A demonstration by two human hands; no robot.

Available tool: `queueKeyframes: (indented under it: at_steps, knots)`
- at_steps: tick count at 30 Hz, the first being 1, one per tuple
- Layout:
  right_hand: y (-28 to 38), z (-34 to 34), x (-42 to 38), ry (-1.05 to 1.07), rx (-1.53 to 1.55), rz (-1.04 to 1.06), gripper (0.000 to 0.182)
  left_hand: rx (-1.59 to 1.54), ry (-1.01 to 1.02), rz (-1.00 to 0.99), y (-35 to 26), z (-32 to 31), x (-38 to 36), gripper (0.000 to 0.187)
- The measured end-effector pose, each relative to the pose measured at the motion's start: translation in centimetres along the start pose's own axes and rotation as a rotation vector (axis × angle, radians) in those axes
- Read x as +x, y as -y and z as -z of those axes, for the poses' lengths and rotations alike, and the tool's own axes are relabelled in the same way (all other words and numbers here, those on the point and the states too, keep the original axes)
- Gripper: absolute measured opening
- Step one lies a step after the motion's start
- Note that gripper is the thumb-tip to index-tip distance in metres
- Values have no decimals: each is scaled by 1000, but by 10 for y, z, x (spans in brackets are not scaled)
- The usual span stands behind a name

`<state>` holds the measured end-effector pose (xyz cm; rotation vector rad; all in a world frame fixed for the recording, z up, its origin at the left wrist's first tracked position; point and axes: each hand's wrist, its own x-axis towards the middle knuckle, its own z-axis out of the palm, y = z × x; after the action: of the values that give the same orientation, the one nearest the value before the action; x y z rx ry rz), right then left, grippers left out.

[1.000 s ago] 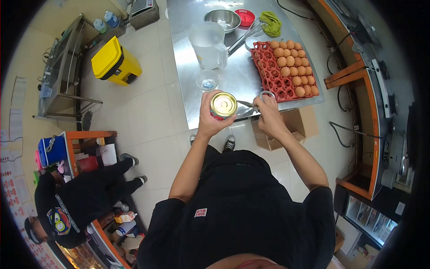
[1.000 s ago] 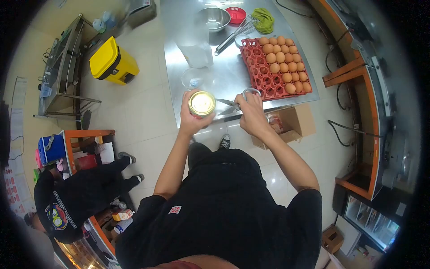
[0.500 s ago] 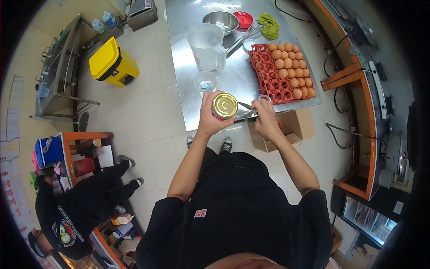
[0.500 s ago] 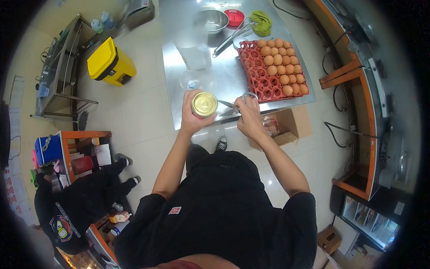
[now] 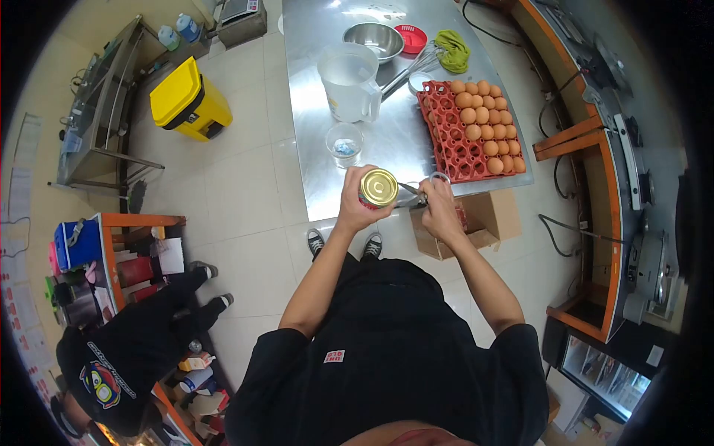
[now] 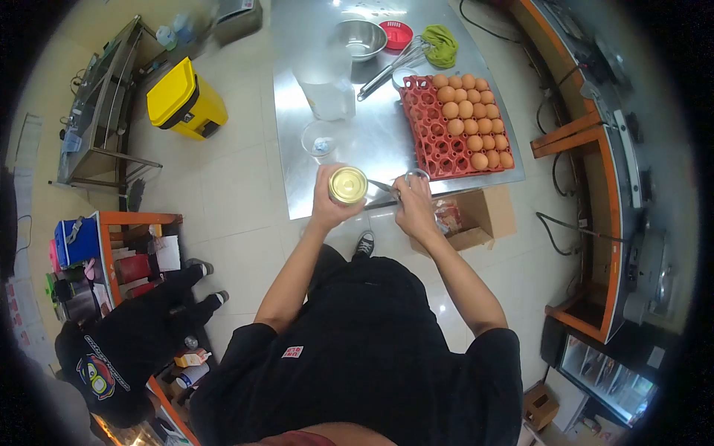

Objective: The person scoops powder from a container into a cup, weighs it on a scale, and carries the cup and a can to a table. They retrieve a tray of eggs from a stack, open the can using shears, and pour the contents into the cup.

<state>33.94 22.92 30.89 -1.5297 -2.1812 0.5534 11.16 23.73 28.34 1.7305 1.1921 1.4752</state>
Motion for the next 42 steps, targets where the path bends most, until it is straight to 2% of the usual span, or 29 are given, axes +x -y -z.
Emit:
queueKeyframes:
  at_steps: [6, 11, 15, 21, 34, 37, 38, 42]
  knots:
    - [-5, -4, -4, -60, -193, -31, 37, -60, 1, 142, 22, -21, -16, 74]
    - [5, -23, 2, -45, -253, -170, 39, -232, 10, 261, 44, -23, -9, 75]
    - [6, -51, -6, -31, -251, -264, 39, -302, 73, 249, 66, -20, -14, 76]
    - [5, -72, -2, -95, -155, -276, 43, -383, 136, 298, 81, -13, -5, 79]
    - [-11, -91, 13, -139, 48, -217, 43, -353, 199, 270, 86, -5, 8, 81]
    - [0, -113, 21, -230, 349, -186, 43, -392, 198, 240, 87, -17, 4, 80]
    - [6, -114, 27, -268, 369, -241, 42, -417, 256, 354, 84, -19, 4, 80]
    - [-10, -115, 35, -317, 260, -342, 39, -304, 193, 286, 73, -24, 2, 80]
